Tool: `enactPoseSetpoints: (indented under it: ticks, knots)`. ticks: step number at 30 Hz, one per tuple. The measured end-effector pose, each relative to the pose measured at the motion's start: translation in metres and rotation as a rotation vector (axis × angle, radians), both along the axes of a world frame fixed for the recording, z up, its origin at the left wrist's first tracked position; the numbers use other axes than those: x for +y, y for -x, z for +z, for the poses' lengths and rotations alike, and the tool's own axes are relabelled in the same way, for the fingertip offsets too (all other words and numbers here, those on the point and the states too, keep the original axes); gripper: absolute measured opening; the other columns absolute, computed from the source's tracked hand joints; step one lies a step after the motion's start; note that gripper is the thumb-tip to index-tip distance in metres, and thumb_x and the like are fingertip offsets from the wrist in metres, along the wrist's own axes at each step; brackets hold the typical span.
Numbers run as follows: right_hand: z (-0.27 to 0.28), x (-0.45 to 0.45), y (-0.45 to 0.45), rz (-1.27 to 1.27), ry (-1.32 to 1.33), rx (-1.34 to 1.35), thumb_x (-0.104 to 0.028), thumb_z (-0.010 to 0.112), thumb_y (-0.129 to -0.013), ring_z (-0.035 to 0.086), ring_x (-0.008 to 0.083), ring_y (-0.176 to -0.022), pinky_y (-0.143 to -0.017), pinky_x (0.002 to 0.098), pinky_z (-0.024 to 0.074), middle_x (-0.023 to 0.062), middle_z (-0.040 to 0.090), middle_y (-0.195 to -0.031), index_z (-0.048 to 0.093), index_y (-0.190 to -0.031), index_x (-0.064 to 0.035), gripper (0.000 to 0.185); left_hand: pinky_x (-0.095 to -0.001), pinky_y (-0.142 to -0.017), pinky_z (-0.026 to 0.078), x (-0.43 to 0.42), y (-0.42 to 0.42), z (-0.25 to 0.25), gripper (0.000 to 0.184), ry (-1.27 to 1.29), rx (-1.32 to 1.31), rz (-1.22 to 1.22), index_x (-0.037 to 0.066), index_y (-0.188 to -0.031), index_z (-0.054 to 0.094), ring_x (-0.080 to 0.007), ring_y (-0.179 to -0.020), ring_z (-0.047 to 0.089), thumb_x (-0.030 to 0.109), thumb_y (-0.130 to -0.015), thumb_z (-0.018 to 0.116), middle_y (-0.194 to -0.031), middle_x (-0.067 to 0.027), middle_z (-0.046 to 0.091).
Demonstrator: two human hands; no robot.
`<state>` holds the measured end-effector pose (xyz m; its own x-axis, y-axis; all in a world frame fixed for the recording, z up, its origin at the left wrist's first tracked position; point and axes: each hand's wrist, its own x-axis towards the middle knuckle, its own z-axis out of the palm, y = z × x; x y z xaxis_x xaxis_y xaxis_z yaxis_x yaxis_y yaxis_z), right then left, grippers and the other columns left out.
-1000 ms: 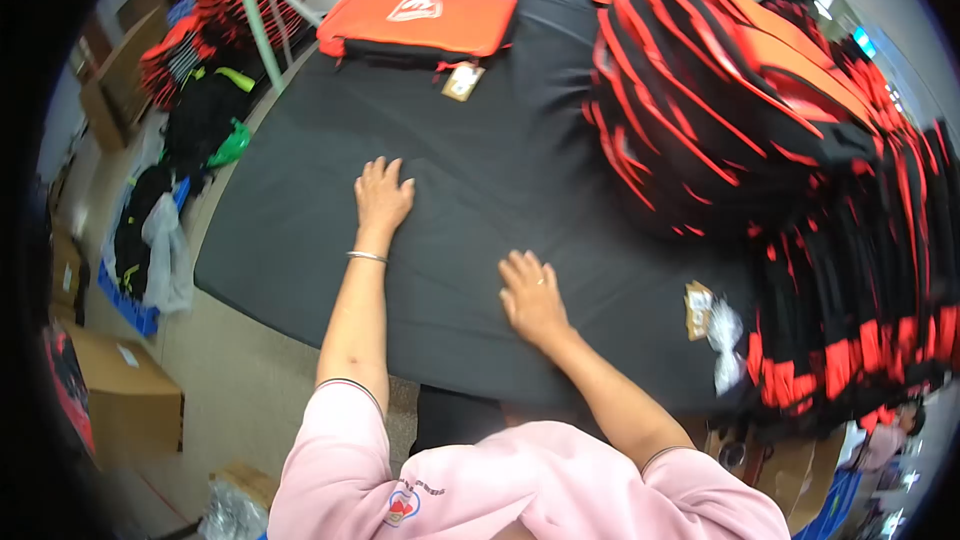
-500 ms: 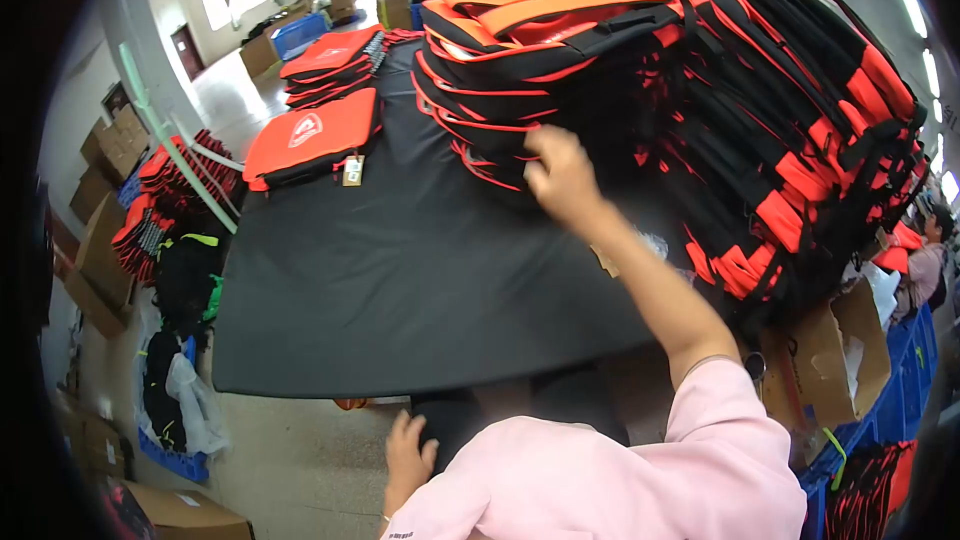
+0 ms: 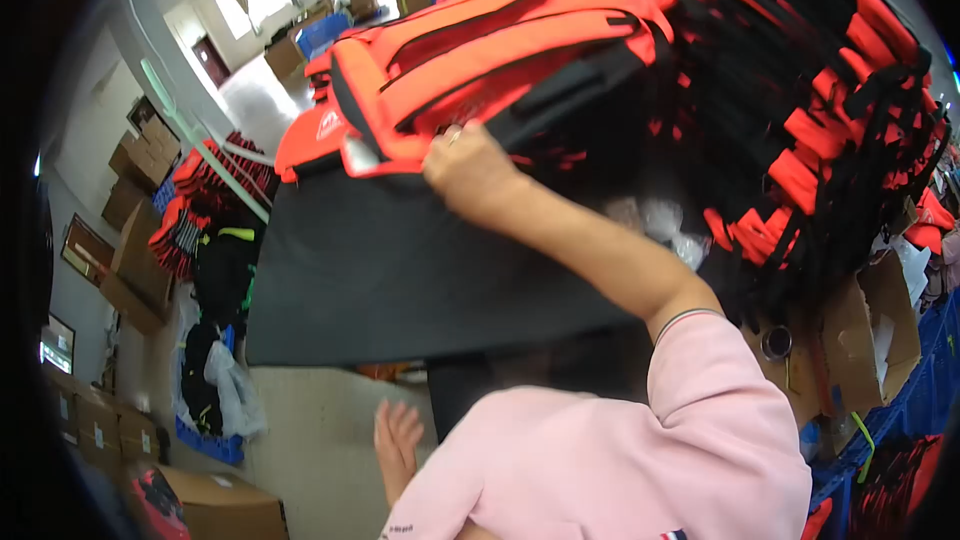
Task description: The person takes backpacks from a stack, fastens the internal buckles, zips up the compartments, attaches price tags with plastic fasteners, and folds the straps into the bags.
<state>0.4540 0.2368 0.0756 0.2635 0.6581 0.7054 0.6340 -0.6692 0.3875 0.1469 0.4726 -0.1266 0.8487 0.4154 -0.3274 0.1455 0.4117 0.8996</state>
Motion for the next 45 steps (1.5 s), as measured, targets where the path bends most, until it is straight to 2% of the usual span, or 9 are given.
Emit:
enactPoseSetpoints:
  ticks: [5,9,12,15,21,26,32,41,45]
  knots:
    - [-0.09,0.056,0.135,0.255,0.129,0.48,-0.021,0.06,-0.07,0.053,0.0233,-0.067,-0.058,0.0342,0.0386,0.0086,0.054,-0.071,0.058,-0.073,-0.007,0.015,-0.041,-0.089,0.048,0.019,-0.073,0.007,0.079,0.213,-0.422,-0.205,0.014,-0.146,0.012,-0.0257,-0.115,0.051,0.062,-0.089,0.039,-0.136,-0.012,0.042]
    - [-0.166,0.054,0.177,0.629,0.337,1.114,-0.027,0.064,-0.075,0.058,0.0277,-0.086,-0.07,0.0377,0.0461,0.0128,0.059,-0.089,0.06,-0.096,-0.0027,0.032,-0.0338,-0.094,0.044,0.02,-0.071,-0.024,0.044,-0.055,-0.168,0.073,0.0,-0.126,0.047,-0.0217,-0.106,0.057,0.006,-0.084,0.06,-0.119,-0.0106,0.058]
    - [-0.135,0.011,0.17,0.495,0.052,1.759,-0.023,0.068,-0.072,0.058,0.0322,-0.095,-0.081,0.0352,0.0473,0.0158,0.061,-0.098,0.059,-0.108,-0.0031,0.042,-0.0328,-0.089,0.046,0.064,-0.021,-0.089,0.041,0.007,0.027,0.188,-0.003,-0.119,0.053,-0.0209,-0.097,0.06,0.0,-0.08,0.062,-0.11,-0.0106,0.061]
    - [-0.155,-0.032,0.14,0.632,-0.299,1.13,-0.011,0.066,-0.073,0.061,0.0306,-0.078,-0.068,0.0366,0.0482,0.0141,0.063,-0.085,0.063,-0.087,-0.0012,0.018,-0.0317,-0.086,0.047,0.062,-0.012,-0.072,0.037,-0.082,-0.058,0.181,-0.003,-0.118,0.053,-0.0189,-0.094,0.06,-0.002,-0.081,0.056,-0.108,-0.0095,0.062]
    - [-0.183,-0.125,0.079,-0.178,-0.622,0.797,-0.017,0.059,-0.083,0.059,0.0308,-0.092,-0.078,0.0378,0.0475,0.0162,0.062,-0.102,0.058,-0.109,-0.0001,0.031,-0.0306,-0.087,0.044,0.107,-0.044,-0.039,0.037,-0.364,-0.007,0.233,-0.003,-0.119,0.053,-0.0163,-0.095,0.057,0.003,-0.082,0.058,-0.107,-0.0086,0.061]
    - [-0.192,-0.133,0.099,-0.169,-1.286,1.793,-0.027,0.057,-0.088,0.063,0.0149,-0.08,-0.065,0.0251,0.0486,0.0073,0.064,-0.099,0.053,-0.12,-0.002,0.04,-0.0399,-0.1,0.037,0.098,-0.113,0.067,0.052,-1.711,-0.104,0.203,-0.001,-0.127,0.045,-0.0326,-0.121,0.044,0.012,-0.08,0.064,-0.129,-0.0198,0.047]
    - [-0.195,-0.101,0.121,-0.221,-1.067,1.765,-0.018,0.065,-0.082,0.052,0.0065,-0.057,-0.055,0.0197,0.0423,-0.0006,0.056,-0.069,0.058,-0.112,0.0008,0.036,-0.0296,-0.076,0.049,-0.073,-0.155,0.098,0.056,-1.133,-0.081,-0.529,0.005,-0.13,0.046,-0.0177,-0.088,0.061,0.027,-0.083,0.066,-0.107,-0.0137,0.063]
    - [-0.207,-0.06,0.166,0.141,-0.824,1.194,-0.004,0.054,-0.073,0.06,0.0335,-0.069,-0.059,0.0419,0.0481,0.0153,0.061,-0.079,0.059,-0.094,-0.003,0.021,-0.0401,-0.076,0.05,-0.17,-0.213,0.053,0.08,-1.267,0.153,-0.965,-0.01,-0.126,0.039,-0.0395,-0.083,0.063,0.041,-0.073,0.071,-0.094,-0.0283,0.061]
    - [-0.212,-0.063,0.164,0.284,-0.977,1.418,-0.001,0.054,-0.077,0.06,0.0172,-0.068,-0.063,0.026,0.0464,0.0109,0.061,-0.078,0.061,-0.099,-0.0005,0.023,-0.0414,-0.076,0.049,-0.145,-0.203,0.025,0.062,-1.125,0.047,-0.782,-0.01,-0.122,0.042,-0.0417,-0.086,0.061,0.023,-0.074,0.064,-0.091,-0.0285,0.061]
